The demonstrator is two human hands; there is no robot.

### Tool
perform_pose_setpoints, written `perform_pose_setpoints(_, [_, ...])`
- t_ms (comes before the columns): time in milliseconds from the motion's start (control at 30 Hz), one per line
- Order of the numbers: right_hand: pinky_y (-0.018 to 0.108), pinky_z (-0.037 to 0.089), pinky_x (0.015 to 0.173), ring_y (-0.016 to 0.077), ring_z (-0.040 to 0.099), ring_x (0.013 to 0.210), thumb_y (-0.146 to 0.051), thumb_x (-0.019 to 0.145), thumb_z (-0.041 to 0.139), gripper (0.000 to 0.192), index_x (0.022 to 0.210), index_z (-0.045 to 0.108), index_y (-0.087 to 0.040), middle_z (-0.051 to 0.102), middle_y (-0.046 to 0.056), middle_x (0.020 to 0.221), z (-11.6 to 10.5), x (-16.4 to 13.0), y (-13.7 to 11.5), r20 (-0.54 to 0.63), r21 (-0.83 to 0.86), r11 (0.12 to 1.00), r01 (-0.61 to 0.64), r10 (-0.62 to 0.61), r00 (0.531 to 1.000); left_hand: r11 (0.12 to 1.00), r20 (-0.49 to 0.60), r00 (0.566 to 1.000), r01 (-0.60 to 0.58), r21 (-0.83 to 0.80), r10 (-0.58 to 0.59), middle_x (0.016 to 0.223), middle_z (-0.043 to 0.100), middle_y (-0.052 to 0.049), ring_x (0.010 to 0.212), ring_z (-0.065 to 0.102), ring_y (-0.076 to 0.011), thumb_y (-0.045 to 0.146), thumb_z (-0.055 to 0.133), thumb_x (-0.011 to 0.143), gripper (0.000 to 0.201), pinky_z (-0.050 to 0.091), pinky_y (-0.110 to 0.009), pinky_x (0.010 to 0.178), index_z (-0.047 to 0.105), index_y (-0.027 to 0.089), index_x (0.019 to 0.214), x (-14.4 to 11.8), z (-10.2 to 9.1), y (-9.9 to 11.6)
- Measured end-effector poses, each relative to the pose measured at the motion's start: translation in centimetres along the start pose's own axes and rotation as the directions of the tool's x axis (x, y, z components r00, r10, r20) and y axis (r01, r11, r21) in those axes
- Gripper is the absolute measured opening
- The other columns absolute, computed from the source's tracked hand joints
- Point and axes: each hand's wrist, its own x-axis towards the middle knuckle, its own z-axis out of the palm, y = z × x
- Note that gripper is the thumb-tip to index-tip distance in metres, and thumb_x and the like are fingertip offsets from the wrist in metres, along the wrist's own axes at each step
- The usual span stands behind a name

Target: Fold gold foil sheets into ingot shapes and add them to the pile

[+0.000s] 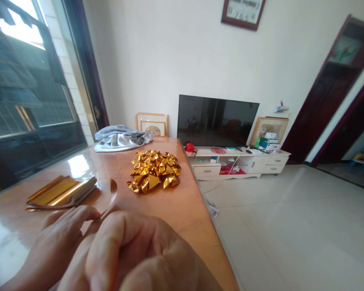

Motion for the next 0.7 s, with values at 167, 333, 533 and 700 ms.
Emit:
perform_pose_setpoints(167, [0.024,0.021,0.049,0.0086,0.016,0.047,-0.045,0.093,0.067,0.047,0.068,0.035,-0.023,0.026,-0.011,0.051,1.7,7.2,-4.1,-0.181,0.151,0.981,-0.12,0.146,0.973,0.996,0.054,0.995,-0.087,0.015,0.086,0.086,0.07,-0.003,0.085,0.062,-0.0239,0.033,0.047,0.095,0.019,0.036,-0.041,0.086,0.063,0.025,0.088,-0.2,0.0,0.5])
perform_pose_setpoints(333, [0.024,0.022,0.049,0.0088,0.026,0.051,-0.049,0.094,0.064,0.036,0.077,0.05,-0.021,0.036,-0.009,0.057,-0.6,7.6,-1.2,-0.439,-0.394,0.891,-0.224,0.032,0.898,0.986,0.142,0.976,-0.16,-0.053,0.166,0.092,0.069,-0.001,0.091,0.061,-0.0234,0.026,0.049,0.097,0.019,0.034,-0.04,0.086,0.066,0.027,0.09,-0.2,-0.6,1.7])
perform_pose_setpoints(533, [0.028,0.043,0.075,0.0176,0.057,0.084,-0.017,0.084,0.063,0.005,0.085,0.066,-0.021,0.064,0.001,0.087,-2.0,7.6,1.9,-0.225,-0.942,0.256,-0.216,-0.003,0.974,0.973,0.174,0.962,-0.186,-0.139,0.209,0.091,0.068,-0.002,0.09,0.059,-0.0222,0.022,0.053,0.095,0.015,0.034,-0.037,0.083,0.066,0.025,0.088,-0.5,-0.2,1.8])
perform_pose_setpoints(700, [0.03,0.041,0.085,0.0211,0.058,0.099,-0.019,0.082,0.067,0.011,0.092,0.07,-0.023,0.067,0.003,0.099,-2.3,7.4,3.5,-0.173,-0.984,-0.076,-0.164,0.129,0.976,0.961,0.167,0.956,-0.214,-0.176,0.243,0.092,0.067,-0.002,0.09,0.058,-0.0217,0.022,0.053,0.096,0.014,0.034,-0.037,0.083,0.065,0.024,0.089,-0.7,0.2,1.9])
